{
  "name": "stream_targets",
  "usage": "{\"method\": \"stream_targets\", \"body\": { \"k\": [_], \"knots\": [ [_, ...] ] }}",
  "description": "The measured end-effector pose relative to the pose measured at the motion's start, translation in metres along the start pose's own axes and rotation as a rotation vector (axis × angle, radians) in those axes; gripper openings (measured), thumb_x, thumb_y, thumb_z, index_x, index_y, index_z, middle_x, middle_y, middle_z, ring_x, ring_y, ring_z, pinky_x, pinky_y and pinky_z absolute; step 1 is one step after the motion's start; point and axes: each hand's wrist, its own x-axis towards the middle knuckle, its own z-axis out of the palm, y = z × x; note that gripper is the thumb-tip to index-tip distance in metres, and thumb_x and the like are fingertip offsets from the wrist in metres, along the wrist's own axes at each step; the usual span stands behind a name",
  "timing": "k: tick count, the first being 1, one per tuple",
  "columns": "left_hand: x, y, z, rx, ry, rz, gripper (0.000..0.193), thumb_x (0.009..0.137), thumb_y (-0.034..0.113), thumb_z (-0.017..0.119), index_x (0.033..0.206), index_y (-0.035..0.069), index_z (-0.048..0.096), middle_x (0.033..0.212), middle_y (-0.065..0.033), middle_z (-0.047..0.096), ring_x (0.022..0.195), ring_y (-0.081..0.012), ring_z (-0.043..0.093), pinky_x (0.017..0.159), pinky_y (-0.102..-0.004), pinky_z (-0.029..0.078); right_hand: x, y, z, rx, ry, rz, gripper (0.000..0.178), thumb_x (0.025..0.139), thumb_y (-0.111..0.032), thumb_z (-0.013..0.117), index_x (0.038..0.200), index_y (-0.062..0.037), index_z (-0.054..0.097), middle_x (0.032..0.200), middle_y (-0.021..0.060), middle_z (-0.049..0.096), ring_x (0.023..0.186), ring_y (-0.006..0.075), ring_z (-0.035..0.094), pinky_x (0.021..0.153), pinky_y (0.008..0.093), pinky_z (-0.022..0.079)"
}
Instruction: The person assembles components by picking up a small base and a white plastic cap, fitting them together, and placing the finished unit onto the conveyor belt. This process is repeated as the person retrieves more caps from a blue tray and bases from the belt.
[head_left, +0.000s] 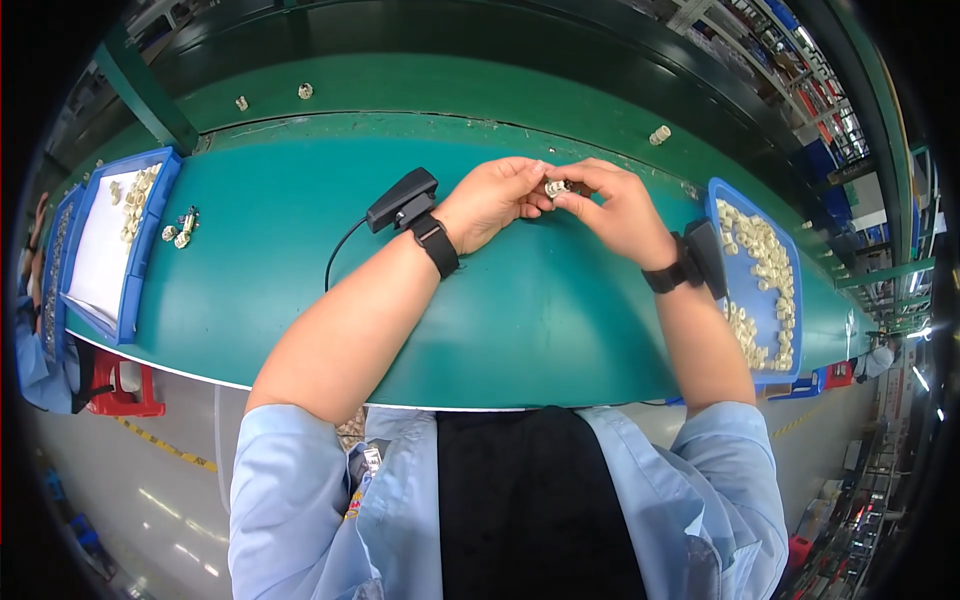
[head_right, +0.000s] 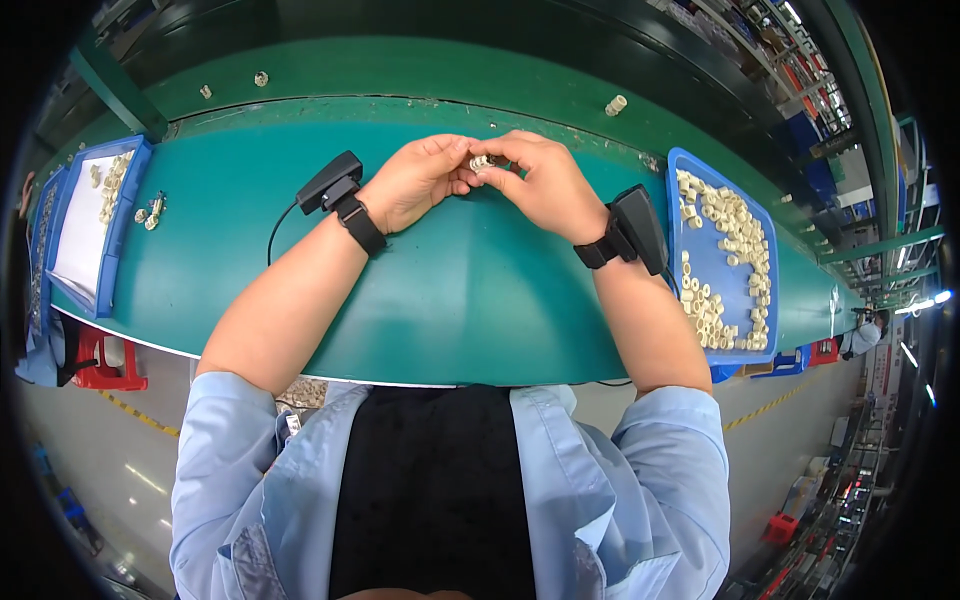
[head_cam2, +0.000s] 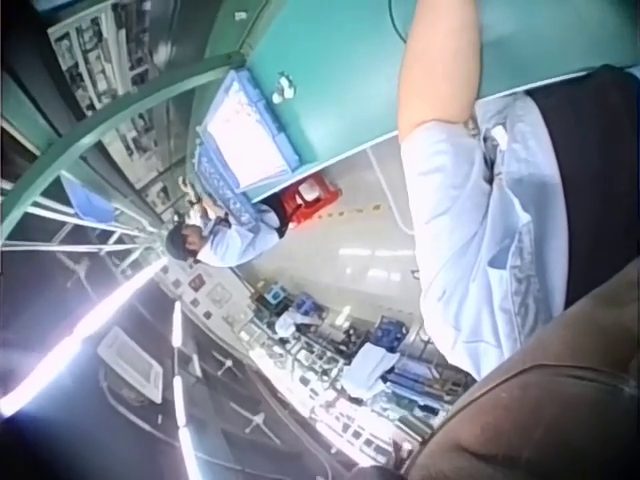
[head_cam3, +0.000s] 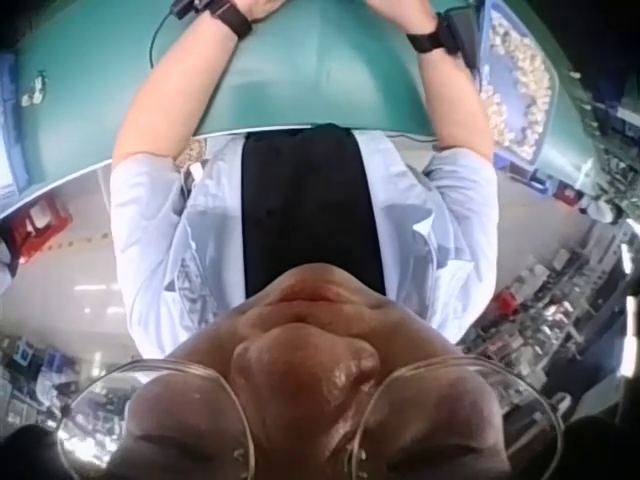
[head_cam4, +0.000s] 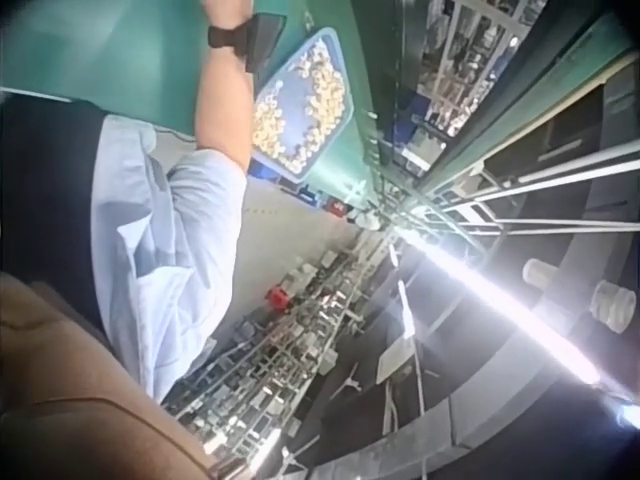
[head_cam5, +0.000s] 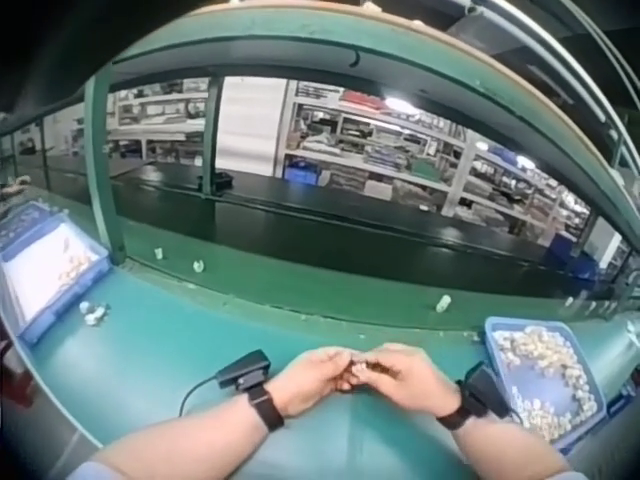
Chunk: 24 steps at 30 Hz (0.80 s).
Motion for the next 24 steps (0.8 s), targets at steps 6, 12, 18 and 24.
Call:
{"method": "stream_targets", "body": {
  "k": [6, 12, 18, 24],
  "knots": [
    [0.002, -0.005, 0.009, 0.080, -0.055, -0.073, 0.022, 0.087, 0.015, 0.054, 0.106, 0.004, 0.053, 0.087, -0.0016, 0.059, 0.082, -0.0088, 0.054, 0.072, -0.0216, 0.044, -0.018, 0.007, 0.000, -0.163, 0.129, -0.148, 0.033, 0.077, -0.007, 0.060, 0.110, -0.0064, 0.057, 0.087, 0.0094, 0.059, 0.080, 0.0208, 0.056, 0.072, 0.0284, 0.044],
    [-0.004, -0.005, 0.010, 0.167, 0.003, -0.002, 0.021, 0.084, 0.011, 0.058, 0.103, 0.003, 0.051, 0.088, -0.0028, 0.059, 0.078, -0.0069, 0.054, 0.071, -0.0206, 0.044, -0.062, 0.020, -0.057, -0.500, 0.308, 0.037, 0.031, 0.079, -0.008, 0.058, 0.111, -0.0057, 0.056, 0.092, 0.0122, 0.057, 0.082, 0.0228, 0.056, 0.074, 0.0294, 0.045],
    [-0.002, -0.006, 0.013, 0.165, 0.004, 0.030, 0.020, 0.085, 0.011, 0.055, 0.103, 0.004, 0.051, 0.086, -0.0020, 0.058, 0.076, -0.0070, 0.052, 0.069, -0.0201, 0.043, -0.176, 0.083, -0.124, -0.572, 0.305, 0.773, 0.030, 0.080, -0.010, 0.058, 0.108, -0.0029, 0.057, 0.085, 0.0108, 0.059, 0.078, 0.0183, 0.057, 0.071, 0.0295, 0.046],
    [-0.003, -0.003, 0.013, 0.180, 0.040, -0.011, 0.020, 0.086, 0.013, 0.054, 0.104, 0.004, 0.051, 0.084, -0.0015, 0.056, 0.074, -0.0068, 0.051, 0.067, -0.0191, 0.042, -0.205, 0.090, -0.112, -0.329, 0.195, 0.897, 0.029, 0.078, -0.010, 0.058, 0.106, -0.0023, 0.058, 0.080, 0.0133, 0.061, 0.074, 0.0226, 0.059, 0.067, 0.0311, 0.047]
  ]
}}
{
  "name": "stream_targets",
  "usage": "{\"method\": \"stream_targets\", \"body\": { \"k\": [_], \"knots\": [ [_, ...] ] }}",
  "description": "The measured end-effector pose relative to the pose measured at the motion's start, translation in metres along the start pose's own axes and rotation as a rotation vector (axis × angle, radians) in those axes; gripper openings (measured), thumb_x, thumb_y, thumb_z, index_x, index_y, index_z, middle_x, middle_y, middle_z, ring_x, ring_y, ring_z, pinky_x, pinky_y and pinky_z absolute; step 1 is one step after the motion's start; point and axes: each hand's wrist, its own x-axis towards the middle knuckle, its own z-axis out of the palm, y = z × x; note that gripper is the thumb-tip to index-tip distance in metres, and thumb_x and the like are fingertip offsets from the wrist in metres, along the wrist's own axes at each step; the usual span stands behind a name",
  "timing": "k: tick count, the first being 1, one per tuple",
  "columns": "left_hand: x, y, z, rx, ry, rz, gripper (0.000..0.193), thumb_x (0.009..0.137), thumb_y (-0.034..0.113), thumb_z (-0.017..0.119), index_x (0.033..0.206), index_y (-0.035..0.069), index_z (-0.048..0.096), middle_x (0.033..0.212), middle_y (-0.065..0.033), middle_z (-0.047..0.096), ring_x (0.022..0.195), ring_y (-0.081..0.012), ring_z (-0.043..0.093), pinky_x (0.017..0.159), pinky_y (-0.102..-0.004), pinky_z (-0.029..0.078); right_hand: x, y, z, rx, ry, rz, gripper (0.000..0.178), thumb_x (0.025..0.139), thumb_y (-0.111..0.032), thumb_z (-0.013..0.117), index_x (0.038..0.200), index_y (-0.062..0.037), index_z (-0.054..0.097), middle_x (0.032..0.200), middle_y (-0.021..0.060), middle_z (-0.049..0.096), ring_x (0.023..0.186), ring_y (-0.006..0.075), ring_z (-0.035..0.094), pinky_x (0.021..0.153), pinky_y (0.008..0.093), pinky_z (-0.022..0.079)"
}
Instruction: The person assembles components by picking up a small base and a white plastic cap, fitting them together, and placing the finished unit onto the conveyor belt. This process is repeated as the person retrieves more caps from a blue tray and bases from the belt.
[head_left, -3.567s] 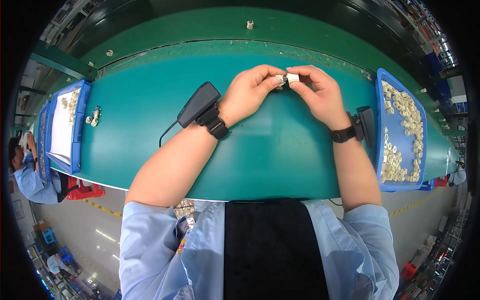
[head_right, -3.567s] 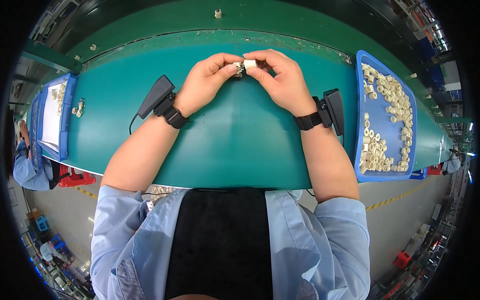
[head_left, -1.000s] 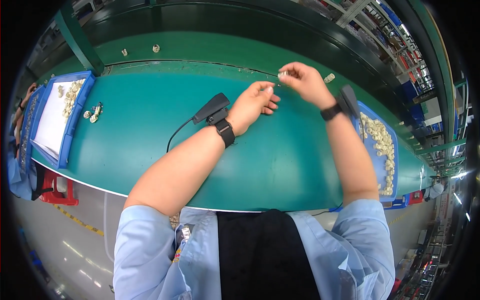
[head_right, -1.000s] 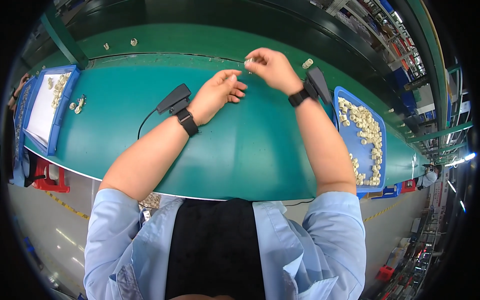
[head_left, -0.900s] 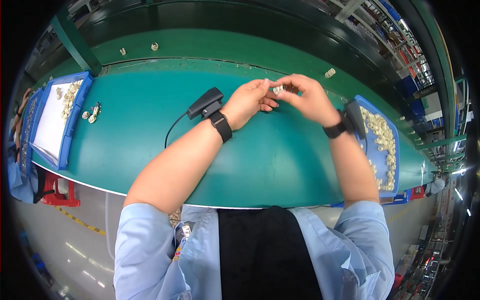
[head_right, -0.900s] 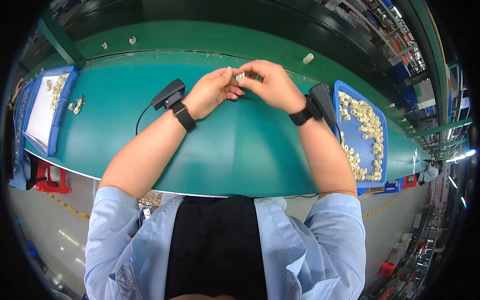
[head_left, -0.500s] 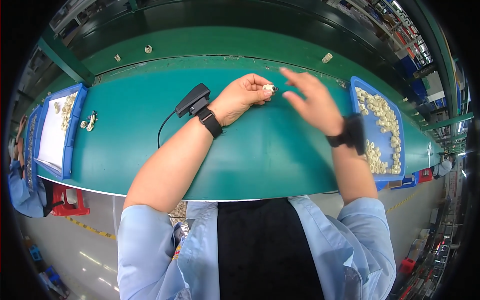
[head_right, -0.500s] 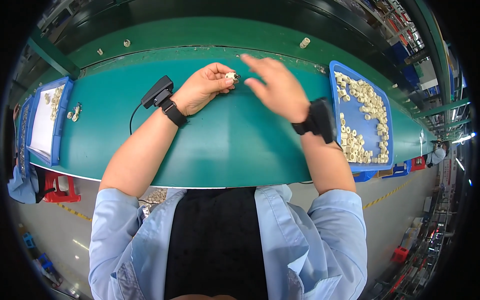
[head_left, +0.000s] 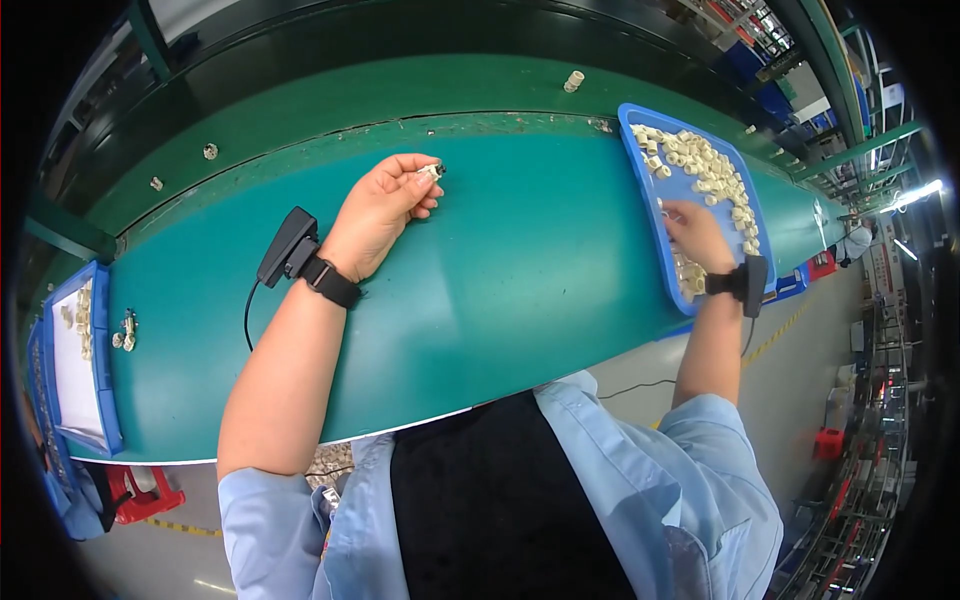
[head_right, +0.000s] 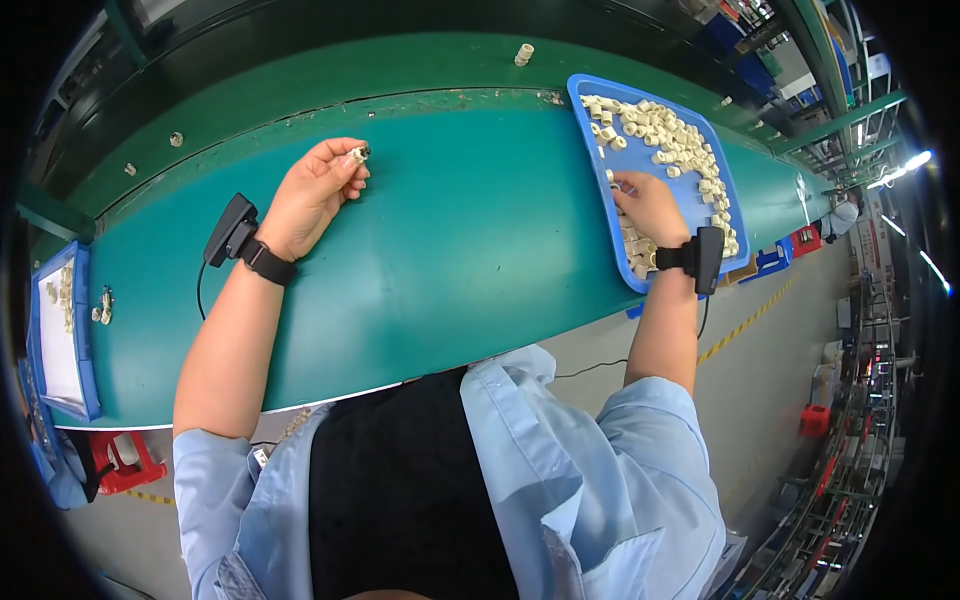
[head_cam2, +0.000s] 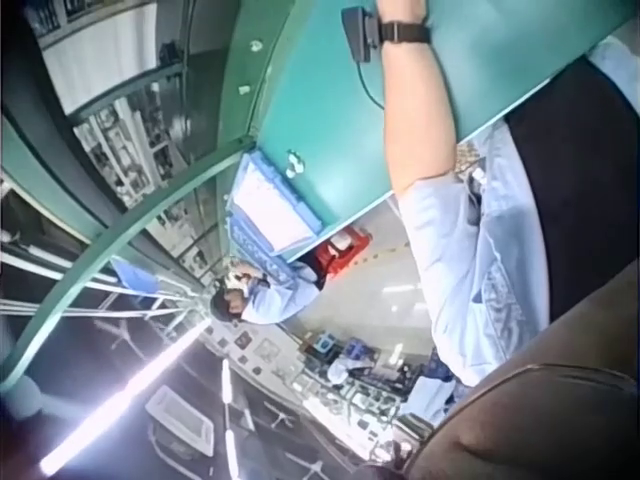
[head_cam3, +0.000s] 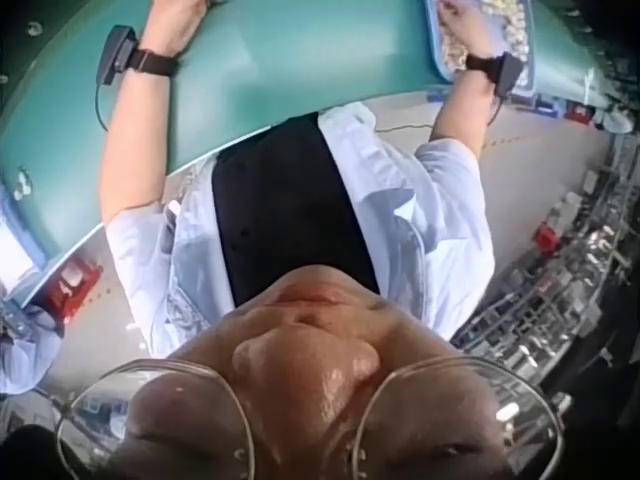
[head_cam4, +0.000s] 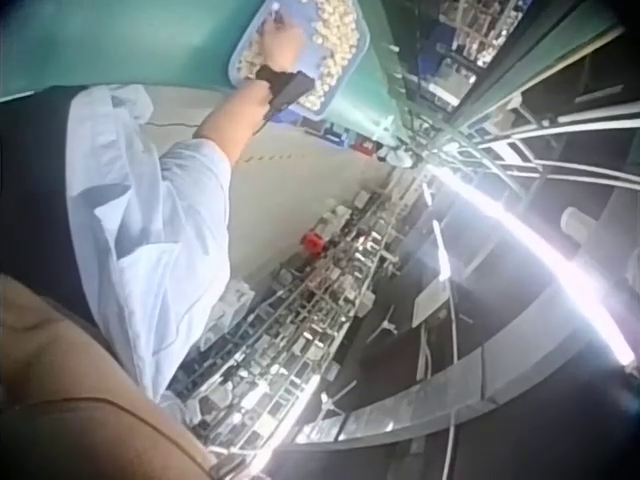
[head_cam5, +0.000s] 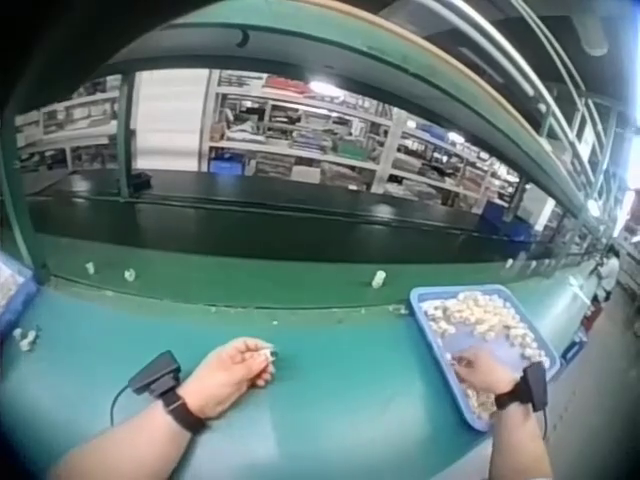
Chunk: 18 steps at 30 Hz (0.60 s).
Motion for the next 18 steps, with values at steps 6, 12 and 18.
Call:
{"method": "stream_targets", "body": {
  "k": [6, 12, 18],
  "knots": [
    [0.001, 0.000, 0.001, 0.036, -0.015, -0.002, 0.020, 0.087, 0.014, 0.054, 0.104, 0.004, 0.051, 0.084, -0.0012, 0.056, 0.074, -0.0065, 0.050, 0.067, -0.0187, 0.041, 0.021, 0.011, 0.008, -0.223, 0.208, -0.338, 0.028, 0.078, -0.010, 0.057, 0.105, -0.0014, 0.057, 0.075, 0.0106, 0.061, 0.069, 0.0187, 0.059, 0.063, 0.0294, 0.047],
    [0.000, -0.001, 0.004, 0.059, 0.008, -0.001, 0.020, 0.087, 0.015, 0.053, 0.104, 0.005, 0.051, 0.083, -0.0006, 0.056, 0.073, -0.0060, 0.049, 0.066, -0.0185, 0.040, 0.015, -0.016, -0.007, 0.047, 0.231, -0.101, 0.024, 0.079, -0.013, 0.058, 0.100, -0.0013, 0.058, 0.075, 0.0044, 0.059, 0.067, 0.0137, 0.056, 0.062, 0.0258, 0.045],
    [0.000, -0.003, -0.002, 0.056, 0.020, -0.018, 0.018, 0.087, 0.015, 0.053, 0.102, 0.005, 0.052, 0.083, -0.0003, 0.056, 0.073, -0.0062, 0.049, 0.066, -0.0188, 0.040, -0.005, -0.092, 0.000, 0.648, 0.143, -0.118, 0.020, 0.087, -0.016, 0.050, 0.102, -0.0042, 0.057, 0.077, 0.0007, 0.056, 0.069, 0.0073, 0.050, 0.064, 0.0207, 0.042]
  ]
}}
